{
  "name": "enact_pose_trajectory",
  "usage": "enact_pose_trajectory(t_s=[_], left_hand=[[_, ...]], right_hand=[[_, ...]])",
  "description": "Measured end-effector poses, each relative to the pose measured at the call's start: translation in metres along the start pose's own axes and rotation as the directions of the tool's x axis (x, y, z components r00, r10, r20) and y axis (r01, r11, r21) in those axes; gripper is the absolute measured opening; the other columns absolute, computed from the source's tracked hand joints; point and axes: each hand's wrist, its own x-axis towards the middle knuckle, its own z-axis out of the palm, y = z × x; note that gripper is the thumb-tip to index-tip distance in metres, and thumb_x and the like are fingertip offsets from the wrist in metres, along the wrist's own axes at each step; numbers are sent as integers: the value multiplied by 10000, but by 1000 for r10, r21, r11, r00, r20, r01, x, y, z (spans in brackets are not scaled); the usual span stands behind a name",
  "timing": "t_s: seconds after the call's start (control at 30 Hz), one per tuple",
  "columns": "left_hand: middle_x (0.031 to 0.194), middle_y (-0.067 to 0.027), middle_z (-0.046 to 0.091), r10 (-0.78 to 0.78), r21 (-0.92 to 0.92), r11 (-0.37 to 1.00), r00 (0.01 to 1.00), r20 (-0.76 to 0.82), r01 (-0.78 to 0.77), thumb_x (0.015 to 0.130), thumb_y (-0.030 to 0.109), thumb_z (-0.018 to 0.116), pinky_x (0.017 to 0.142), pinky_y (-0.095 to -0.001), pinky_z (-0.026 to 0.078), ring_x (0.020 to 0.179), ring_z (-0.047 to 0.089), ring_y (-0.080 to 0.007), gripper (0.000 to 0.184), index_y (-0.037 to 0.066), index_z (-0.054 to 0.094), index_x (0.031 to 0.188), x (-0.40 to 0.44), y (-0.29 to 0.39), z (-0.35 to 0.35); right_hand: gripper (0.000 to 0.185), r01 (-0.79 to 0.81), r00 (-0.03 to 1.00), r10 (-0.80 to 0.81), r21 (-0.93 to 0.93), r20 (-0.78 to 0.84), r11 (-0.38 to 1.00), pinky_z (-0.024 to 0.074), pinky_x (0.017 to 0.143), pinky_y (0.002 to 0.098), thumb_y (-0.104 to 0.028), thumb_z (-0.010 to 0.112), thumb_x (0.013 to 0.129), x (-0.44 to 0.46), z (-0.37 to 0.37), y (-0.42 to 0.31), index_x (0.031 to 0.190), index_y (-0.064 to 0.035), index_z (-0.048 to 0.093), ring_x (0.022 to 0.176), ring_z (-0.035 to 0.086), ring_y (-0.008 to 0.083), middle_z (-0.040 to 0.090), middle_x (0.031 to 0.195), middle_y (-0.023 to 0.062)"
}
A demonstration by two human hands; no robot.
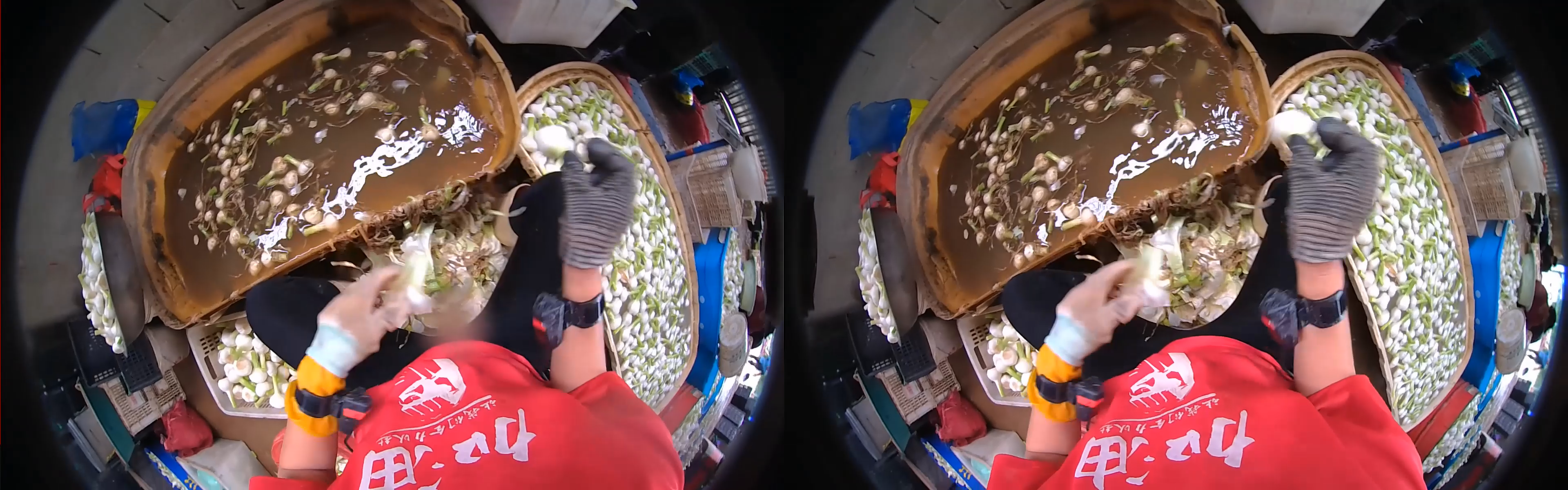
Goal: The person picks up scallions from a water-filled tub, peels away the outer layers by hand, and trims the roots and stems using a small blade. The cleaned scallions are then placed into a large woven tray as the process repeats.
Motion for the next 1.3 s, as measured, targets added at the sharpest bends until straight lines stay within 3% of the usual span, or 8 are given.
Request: enact_pose_trajectory(t_s=[0.07,0.2,0.37,0.53,0.63,0.73,0.8,1.3], left_hand=[[1100,-140,657,-137,185,977,976,168,106,910,265,653,851,-364,504,998,631,-305,362,109,599,1232,6,-4,1],[961,-31,658,-355,-487,804,932,67,341,1005,260,506,606,-234,505,688,627,-111,327,62,612,1243,48,-23,-25],[1044,-58,648,-466,-242,873,869,-164,422,1003,287,500,512,-257,522,580,629,-142,335,70,584,1245,124,-109,-80],[1027,-83,644,-634,49,761,725,269,647,989,349,508,503,-291,535,574,629,-165,431,43,541,1292,192,-220,-57],[995,-77,658,-409,578,804,836,365,141,1001,429,488,479,-291,509,579,621,-155,472,29,573,1236,240,-466,10],[958,-69,679,-342,-326,575,582,738,751,1015,496,426,457,-249,461,563,592,-131,521,33,607,1167,229,-202,-32],[910,-67,689,-97,-667,636,898,428,387,1026,529,356,441,-203,413,527,549,-108,570,33,624,1107,214,-151,-18],[766,-21,573,-172,-388,922,909,-379,12,1032,464,380,537,-222,434,542,527,-77,531,14,659,1075,55,42,-2]], right_hand=[[194,104,994,-105,210,-8,972,495,739,243,-13,653,870,9,7,7,1061,-24,623,788,588,99,649,937,41],[411,-113,624,39,41,780,993,513,705,252,-46,713,832,-23,12,-9,1230,-21,613,736,614,119,663,947,72],[305,-141,411,-128,202,903,969,530,736,392,-372,625,912,-111,46,29,1062,-122,716,840,663,273,672,879,101],[254,235,-93,-94,114,991,965,516,690,434,-308,545,943,-102,55,11,923,-119,713,801,653,311,673,896,119],[250,151,29,-55,50,998,987,514,705,426,-333,583,909,-86,58,14,887,-120,712,808,644,312,656,857,107],[195,35,256,-25,17,966,999,518,808,420,-252,596,894,-78,54,18,969,-133,730,913,649,300,690,979,83],[186,10,331,-76,77,941,997,523,795,410,-244,634,872,-74,57,23,984,-133,733,906,652,289,693,969,74],[156,244,569,-304,196,764,950,507,661,427,-264,622,843,-78,38,-43,846,-120,683,745,639,293,661,815,87]])
